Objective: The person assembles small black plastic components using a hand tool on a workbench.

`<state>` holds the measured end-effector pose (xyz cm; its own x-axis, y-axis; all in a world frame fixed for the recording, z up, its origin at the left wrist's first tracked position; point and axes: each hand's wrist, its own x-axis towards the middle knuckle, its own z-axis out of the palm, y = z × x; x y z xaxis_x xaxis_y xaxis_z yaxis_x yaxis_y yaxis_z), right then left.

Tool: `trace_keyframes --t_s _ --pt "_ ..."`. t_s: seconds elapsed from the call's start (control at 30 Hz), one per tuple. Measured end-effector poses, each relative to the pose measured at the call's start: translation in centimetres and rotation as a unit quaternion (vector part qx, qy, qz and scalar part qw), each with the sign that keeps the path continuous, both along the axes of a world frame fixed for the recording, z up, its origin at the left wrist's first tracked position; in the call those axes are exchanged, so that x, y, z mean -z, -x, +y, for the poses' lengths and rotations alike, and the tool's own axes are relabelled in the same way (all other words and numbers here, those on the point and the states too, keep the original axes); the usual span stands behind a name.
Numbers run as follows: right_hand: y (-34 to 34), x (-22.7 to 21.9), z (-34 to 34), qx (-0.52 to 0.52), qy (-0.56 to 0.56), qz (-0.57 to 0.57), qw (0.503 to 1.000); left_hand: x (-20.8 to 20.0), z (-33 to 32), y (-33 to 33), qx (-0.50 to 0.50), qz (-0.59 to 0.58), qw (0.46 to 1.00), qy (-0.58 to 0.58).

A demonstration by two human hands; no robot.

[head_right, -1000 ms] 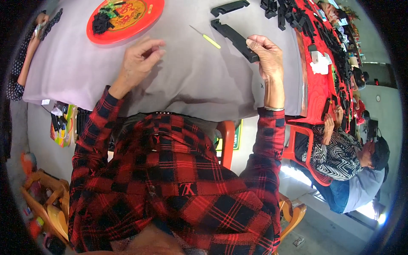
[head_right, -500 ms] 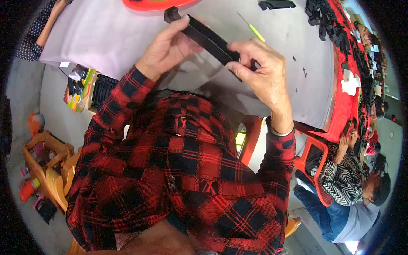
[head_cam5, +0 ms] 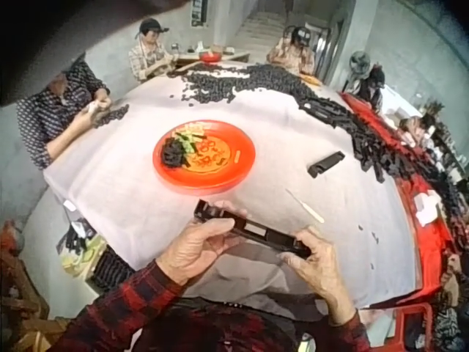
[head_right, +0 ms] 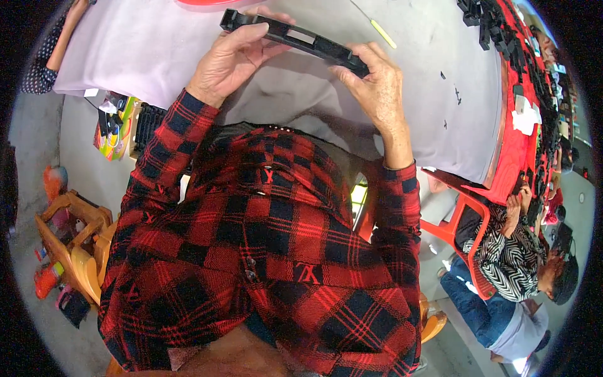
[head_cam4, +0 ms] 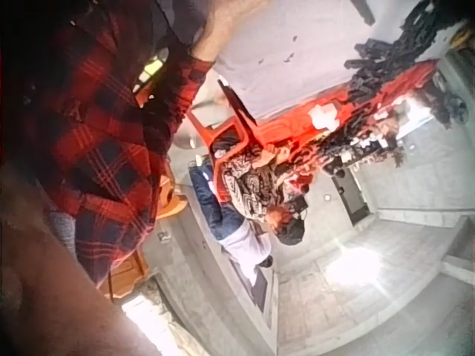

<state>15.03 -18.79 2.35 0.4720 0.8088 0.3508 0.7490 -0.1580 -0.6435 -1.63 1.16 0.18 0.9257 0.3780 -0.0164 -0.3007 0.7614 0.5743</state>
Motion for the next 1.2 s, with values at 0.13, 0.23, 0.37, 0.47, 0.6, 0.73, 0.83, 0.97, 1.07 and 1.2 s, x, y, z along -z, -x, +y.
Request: trace_keyframes --t_s 0.13,0.23,0.37,0.47,0.6,0.73,0.83,0.97,1.07,1.2 --pt "-0.3 0.4 0.2 0.018 0.012 -0.009 1.000 0.4 1.9 0.8 -0.020 0.003 0.999 -0.026" --pt "-0.4 0.5 0.4 0.027 0.020 0.002 0.999 1.1 2.7 0.6 -0.067 0.052 0.995 -0.045" --pt "0.1 0.5 1.0 0.067 0.042 -0.025 0.997 1.4 3.5 0.5 -0.169 0.059 0.930 -0.320" --pt "-0.1 0.6 0.9 0.077 0.074 -0.070 0.992 0.9 2.1 0.3 -0.199 0.133 0.870 -0.430" --pt "-1.1 -0.8 0.6 0.054 0.070 -0.020 0.996 1.5 1.8 0.8 -0.257 0.098 0.751 -0.601" --pt "-2.7 -2.5 1.9 0.049 0.006 0.112 0.992 1.0 1.3 0.7 -0.266 0.107 0.682 -0.673" --pt "-2.7 -3.9 4.6 0.036 -0.009 0.155 0.987 1.2 1.4 0.7 -0.262 0.105 0.670 -0.686" --pt "-4.0 -3.9 9.6 -0.009 -0.041 0.140 0.989 2.0 1.5 0.4 -0.260 0.121 0.658 -0.697" --pt "-4.9 -3.8 14.2 -0.023 -0.025 0.087 0.996 1.8 1.4 0.4 -0.263 0.129 0.657 -0.694" --pt "-7.9 -2.1 19.5 -0.026 0.003 -0.032 0.999 1.7 1.5 0.4 -0.255 0.129 0.666 -0.689"
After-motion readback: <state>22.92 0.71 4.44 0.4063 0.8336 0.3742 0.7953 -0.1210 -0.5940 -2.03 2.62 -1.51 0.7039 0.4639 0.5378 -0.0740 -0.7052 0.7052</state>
